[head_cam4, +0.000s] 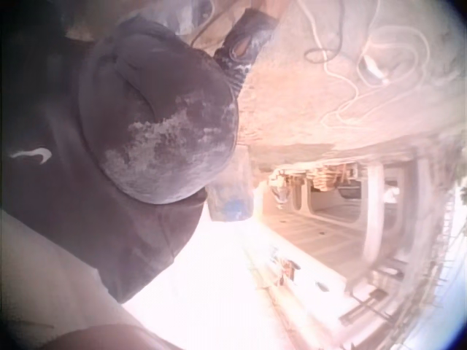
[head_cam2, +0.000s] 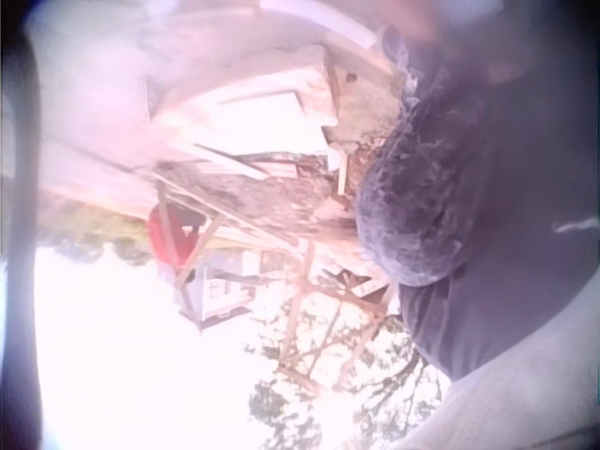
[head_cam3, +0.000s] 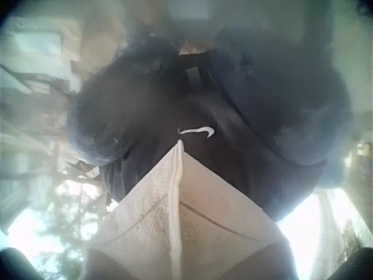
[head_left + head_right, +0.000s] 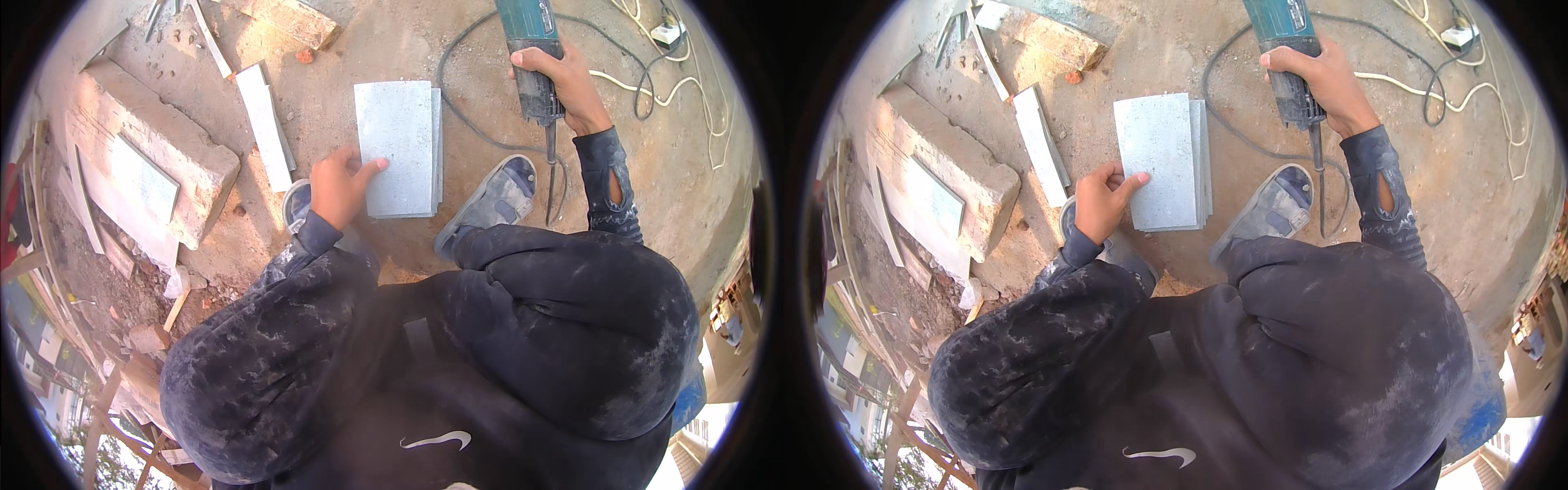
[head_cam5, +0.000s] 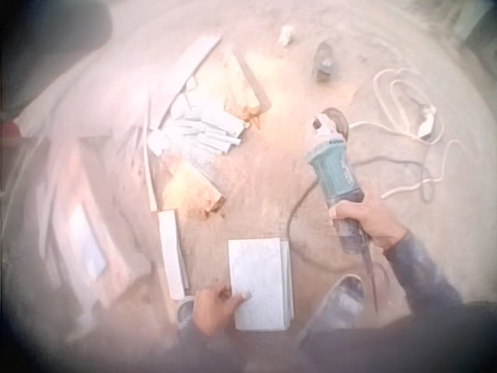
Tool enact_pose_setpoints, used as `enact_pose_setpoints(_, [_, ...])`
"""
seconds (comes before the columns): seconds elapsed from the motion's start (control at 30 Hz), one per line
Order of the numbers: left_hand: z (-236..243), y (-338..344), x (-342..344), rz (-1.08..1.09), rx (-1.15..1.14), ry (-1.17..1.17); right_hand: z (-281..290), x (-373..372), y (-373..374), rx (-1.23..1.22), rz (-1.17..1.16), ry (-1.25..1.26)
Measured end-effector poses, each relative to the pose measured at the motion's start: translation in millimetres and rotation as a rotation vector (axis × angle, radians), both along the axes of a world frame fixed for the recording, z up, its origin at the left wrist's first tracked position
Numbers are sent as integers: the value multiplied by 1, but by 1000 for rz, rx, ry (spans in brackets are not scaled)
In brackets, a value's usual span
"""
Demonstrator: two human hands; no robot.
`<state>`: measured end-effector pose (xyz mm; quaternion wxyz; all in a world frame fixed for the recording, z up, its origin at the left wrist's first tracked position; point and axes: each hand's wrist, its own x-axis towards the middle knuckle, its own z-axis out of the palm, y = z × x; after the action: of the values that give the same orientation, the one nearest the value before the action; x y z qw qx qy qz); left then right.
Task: The person shapes stone tiles by hand using a powered angle grinder. The person picks up tiles, positions them on a wooden support, and grinds the edges with the tool.
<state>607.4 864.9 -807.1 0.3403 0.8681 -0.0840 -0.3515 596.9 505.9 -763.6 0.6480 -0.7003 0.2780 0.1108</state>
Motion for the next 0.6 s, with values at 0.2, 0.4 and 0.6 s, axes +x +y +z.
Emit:
enact_pose_setpoints(0.2, [6,11,11,179,-66,65,-1,-6,1,56,-56,-3])
enact_pose_setpoints(0.4, [0,3,19,99,-73,-171,-4,-7,0,75,-124,-4])
enact_pose_setpoints(0.6, [9,-22,5,-58,98,-277,3,-7,9,94,-208,12])
